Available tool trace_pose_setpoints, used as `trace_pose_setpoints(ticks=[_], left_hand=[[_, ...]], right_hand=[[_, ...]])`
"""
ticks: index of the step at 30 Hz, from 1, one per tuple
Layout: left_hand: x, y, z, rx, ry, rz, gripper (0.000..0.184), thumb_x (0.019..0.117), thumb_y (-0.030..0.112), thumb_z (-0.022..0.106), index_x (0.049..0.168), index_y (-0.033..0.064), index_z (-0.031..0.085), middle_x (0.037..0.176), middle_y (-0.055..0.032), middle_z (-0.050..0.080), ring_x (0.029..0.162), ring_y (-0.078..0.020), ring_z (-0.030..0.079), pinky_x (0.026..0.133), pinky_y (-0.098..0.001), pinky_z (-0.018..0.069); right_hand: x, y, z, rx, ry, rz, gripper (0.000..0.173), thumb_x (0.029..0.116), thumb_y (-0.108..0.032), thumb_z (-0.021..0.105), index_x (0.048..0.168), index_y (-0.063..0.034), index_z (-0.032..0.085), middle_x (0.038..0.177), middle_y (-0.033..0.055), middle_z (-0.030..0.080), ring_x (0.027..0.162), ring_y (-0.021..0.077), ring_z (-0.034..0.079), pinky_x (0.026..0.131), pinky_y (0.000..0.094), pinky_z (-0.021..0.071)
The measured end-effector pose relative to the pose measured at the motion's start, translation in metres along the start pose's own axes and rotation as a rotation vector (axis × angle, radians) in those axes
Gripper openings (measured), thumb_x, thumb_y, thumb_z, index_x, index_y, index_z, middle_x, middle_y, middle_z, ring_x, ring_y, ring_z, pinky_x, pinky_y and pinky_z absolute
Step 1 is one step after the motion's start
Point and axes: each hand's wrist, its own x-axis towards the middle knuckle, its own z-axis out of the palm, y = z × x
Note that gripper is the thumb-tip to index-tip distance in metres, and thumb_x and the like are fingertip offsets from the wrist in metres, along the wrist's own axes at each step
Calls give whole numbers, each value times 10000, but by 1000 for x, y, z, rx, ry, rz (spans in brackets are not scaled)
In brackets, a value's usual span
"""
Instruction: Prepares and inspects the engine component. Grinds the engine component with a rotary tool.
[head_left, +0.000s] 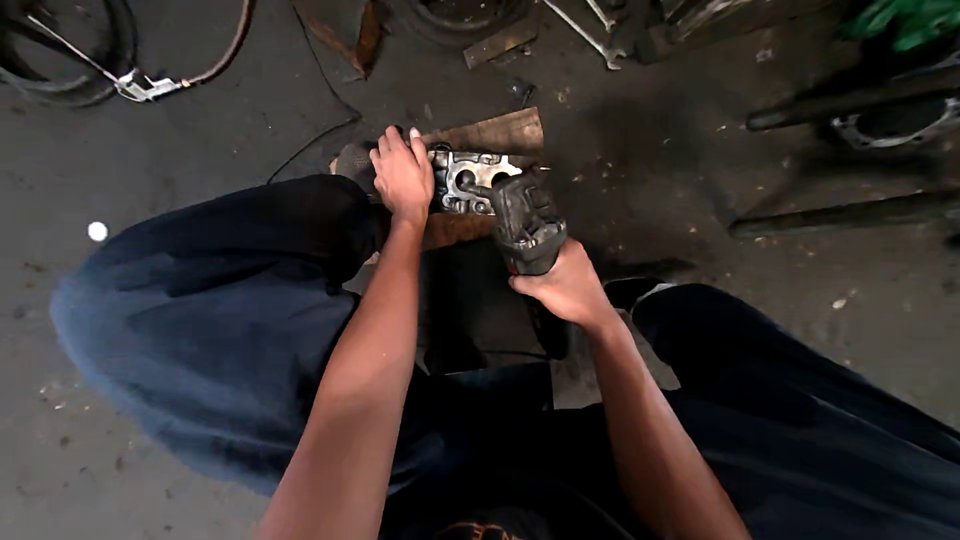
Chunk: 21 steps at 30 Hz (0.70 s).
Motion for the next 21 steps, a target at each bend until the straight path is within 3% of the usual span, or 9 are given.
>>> trace_pose_setpoints(ticks=[11,21], left_hand=[[-3,-2,-2,-2,0,-7,512,1098,438,338,1355,74,590,1346,-153,634,1311,-363,565,933,-568,536],[-11,-5,-2,1,14,-2,473,1101,401,353,1331,74,607,1311,-148,642,1272,-362,583,884,-561,550]], right_hand=[[-5,-23,2,-184,45,35,652,677,-328,883,1222,-83,623,988,120,699,933,259,691,809,552,554],[1,-21,10,-150,-5,34,587,672,-319,876,1162,-92,646,956,83,697,903,214,689,793,511,565]])
